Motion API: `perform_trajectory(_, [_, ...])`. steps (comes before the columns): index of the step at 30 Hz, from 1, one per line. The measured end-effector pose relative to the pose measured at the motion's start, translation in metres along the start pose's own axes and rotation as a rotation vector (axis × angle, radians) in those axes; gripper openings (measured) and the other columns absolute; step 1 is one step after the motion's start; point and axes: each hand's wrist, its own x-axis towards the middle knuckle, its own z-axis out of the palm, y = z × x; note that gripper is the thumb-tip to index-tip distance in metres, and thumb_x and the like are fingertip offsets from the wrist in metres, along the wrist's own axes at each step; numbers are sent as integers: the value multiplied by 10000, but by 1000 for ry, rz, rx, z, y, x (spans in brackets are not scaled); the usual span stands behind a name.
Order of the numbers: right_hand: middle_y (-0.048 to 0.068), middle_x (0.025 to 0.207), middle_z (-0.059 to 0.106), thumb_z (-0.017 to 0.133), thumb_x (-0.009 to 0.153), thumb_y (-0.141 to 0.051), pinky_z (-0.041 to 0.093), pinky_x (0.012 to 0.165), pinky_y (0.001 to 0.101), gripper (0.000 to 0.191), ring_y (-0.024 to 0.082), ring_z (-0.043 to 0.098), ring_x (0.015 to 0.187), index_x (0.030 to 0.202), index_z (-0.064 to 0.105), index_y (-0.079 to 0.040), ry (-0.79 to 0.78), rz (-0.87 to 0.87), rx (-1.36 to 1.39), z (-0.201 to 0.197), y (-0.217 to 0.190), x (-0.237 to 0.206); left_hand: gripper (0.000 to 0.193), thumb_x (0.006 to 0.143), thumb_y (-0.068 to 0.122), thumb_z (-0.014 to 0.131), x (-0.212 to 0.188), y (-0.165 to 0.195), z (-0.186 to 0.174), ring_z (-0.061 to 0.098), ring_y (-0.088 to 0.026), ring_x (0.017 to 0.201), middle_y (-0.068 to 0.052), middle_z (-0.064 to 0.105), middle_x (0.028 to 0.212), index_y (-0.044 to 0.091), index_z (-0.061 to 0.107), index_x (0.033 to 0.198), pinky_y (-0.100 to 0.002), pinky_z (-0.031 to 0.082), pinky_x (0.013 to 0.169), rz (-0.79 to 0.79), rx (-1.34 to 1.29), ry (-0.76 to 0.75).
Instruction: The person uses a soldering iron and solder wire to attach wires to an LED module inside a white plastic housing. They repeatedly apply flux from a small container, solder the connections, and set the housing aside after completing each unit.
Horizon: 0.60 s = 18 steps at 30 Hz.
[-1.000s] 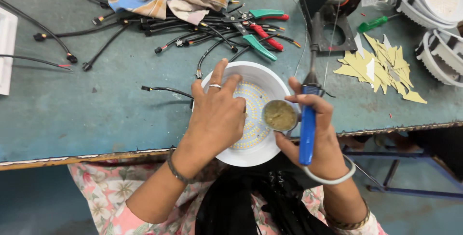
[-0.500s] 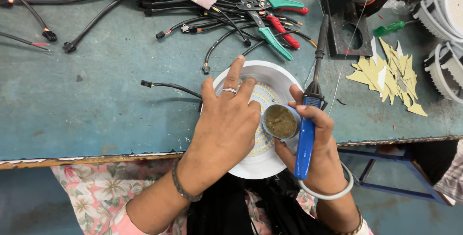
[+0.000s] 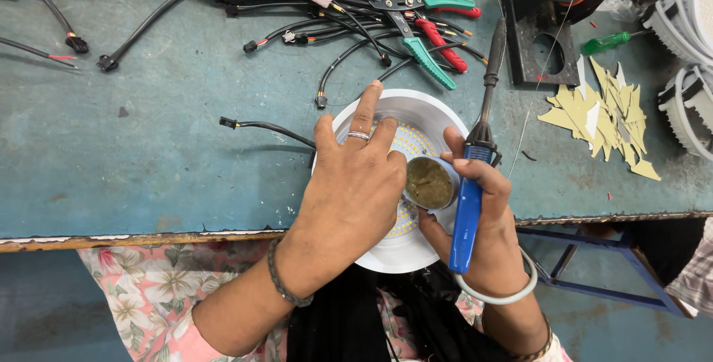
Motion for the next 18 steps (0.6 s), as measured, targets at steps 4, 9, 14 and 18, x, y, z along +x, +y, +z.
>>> perform_trajectory(4, [287,1575,453,810,769,53,527,1090,424,795,350,633,1327,1345,292,-124,5,1,-15,0,-2,-2,161,758,144,659,-1,2,-1,368,-382,1460,-175,648,1236,47,773,818,-640,342,973,1,10,-11])
perform_trajectory(9, [287,1567,452,798,746,67,516,1089,425,812,345,633,1304,1357,298,-122,-1,-15,-40,-3,-3,-1,169,726,147,673,-2,4,-3,369,-391,1452,-181,646,1238,47,775,816,-641,341,972,3,-5,-1])
perform_trajectory(14, [293,1567,450,791,734,77,508,1079,433,817,347,624,1303,1357,302,-121,-4,-14,-87,-7,-5,-1,157,728,138,674,0,7,-5,369,-394,1453,-183,649,1228,47,776,805,-638,343,964,3,0,-14])
perform_trajectory(18, [288,1554,465,806,723,64,502,1081,437,825,355,620,1283,1353,308,-124,-1,-22,-101,-10,-5,1,161,734,140,667,1,8,-4,372,-395,1451,-187,652,1216,45,777,803,-639,346,955,6,0,-13])
